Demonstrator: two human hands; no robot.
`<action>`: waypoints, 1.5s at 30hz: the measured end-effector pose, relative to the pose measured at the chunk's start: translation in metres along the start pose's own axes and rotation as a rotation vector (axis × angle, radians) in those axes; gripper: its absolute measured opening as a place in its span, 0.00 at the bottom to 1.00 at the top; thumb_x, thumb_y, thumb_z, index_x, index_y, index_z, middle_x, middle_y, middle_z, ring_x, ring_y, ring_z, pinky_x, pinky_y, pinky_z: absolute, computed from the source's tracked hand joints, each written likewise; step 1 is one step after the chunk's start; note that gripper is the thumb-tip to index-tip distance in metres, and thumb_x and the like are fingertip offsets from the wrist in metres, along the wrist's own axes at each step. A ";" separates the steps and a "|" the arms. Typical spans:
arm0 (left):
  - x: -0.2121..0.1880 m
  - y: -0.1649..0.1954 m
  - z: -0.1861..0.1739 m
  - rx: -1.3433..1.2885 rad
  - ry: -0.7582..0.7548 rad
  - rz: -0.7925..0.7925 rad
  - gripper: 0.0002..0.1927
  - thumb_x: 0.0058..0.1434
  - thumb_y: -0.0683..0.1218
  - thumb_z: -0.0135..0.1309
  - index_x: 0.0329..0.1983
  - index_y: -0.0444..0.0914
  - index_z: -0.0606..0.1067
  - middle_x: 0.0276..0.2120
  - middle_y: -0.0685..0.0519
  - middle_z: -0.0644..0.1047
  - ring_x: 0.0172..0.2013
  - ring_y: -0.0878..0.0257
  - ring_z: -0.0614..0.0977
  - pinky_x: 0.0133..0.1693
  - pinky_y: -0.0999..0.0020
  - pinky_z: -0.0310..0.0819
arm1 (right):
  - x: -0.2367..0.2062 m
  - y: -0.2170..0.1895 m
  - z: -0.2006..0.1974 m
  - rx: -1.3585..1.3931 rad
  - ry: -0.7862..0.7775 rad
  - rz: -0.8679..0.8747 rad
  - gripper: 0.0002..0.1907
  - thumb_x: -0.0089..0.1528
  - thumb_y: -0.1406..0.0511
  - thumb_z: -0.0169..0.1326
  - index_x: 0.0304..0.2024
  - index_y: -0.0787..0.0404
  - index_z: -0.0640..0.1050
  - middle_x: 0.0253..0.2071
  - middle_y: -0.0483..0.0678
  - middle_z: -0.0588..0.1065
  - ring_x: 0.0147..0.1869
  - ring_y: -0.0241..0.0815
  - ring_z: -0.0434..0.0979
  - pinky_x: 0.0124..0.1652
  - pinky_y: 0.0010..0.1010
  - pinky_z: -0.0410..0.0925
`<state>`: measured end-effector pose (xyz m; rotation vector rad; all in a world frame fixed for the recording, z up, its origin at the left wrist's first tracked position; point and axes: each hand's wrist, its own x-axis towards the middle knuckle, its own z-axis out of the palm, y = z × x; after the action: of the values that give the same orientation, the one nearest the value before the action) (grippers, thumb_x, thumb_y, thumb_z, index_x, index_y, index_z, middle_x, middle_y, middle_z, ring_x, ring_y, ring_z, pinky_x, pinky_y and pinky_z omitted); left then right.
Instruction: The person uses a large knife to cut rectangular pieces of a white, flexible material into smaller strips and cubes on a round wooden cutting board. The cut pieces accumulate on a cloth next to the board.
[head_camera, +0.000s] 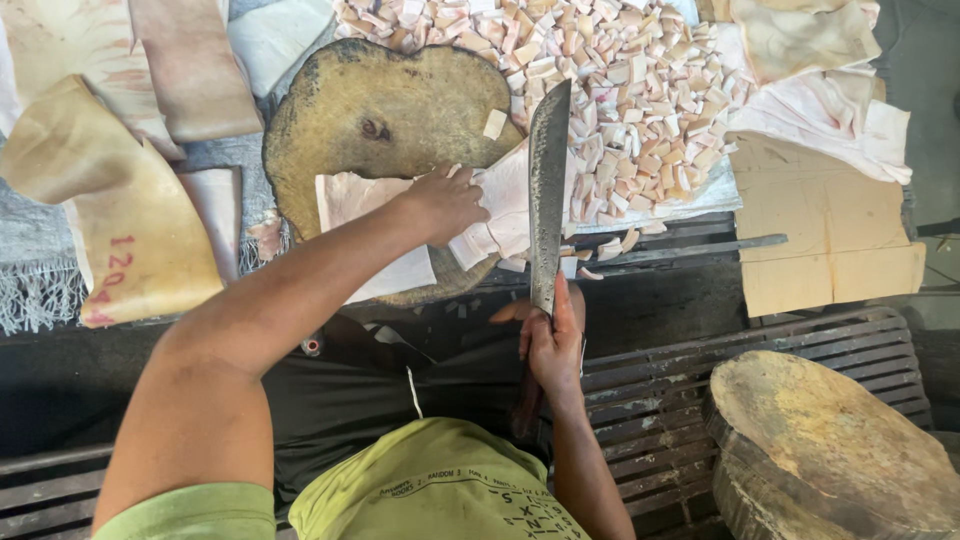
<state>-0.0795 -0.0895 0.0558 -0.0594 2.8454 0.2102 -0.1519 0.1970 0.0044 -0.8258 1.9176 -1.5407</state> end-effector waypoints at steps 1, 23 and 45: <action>0.001 -0.002 -0.004 0.046 -0.052 0.003 0.27 0.54 0.40 0.59 0.59 0.49 0.74 0.58 0.48 0.71 0.66 0.48 0.63 0.67 0.47 0.51 | 0.000 0.003 0.001 0.024 -0.004 -0.020 0.36 0.68 0.76 0.40 0.78 0.58 0.51 0.27 0.46 0.71 0.22 0.30 0.66 0.20 0.21 0.64; -0.048 -0.107 -0.034 -0.354 0.179 -0.681 0.23 0.64 0.45 0.59 0.62 0.38 0.70 0.45 0.42 0.78 0.47 0.49 0.82 0.47 0.51 0.78 | 0.009 0.005 0.000 -0.411 -0.187 -0.079 0.34 0.66 0.72 0.46 0.75 0.60 0.58 0.30 0.55 0.77 0.28 0.47 0.78 0.29 0.36 0.72; -0.063 -0.004 0.046 -0.637 0.210 -0.430 0.50 0.45 0.51 0.69 0.73 0.47 0.61 0.74 0.56 0.59 0.73 0.50 0.54 0.69 0.43 0.41 | 0.017 -0.004 0.000 -0.465 -0.081 -0.147 0.33 0.67 0.72 0.49 0.75 0.63 0.60 0.25 0.55 0.77 0.27 0.44 0.77 0.29 0.34 0.72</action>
<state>-0.0060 -0.0849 0.0297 -0.8498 2.7492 1.0449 -0.1628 0.1833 0.0075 -1.2276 2.2304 -1.1255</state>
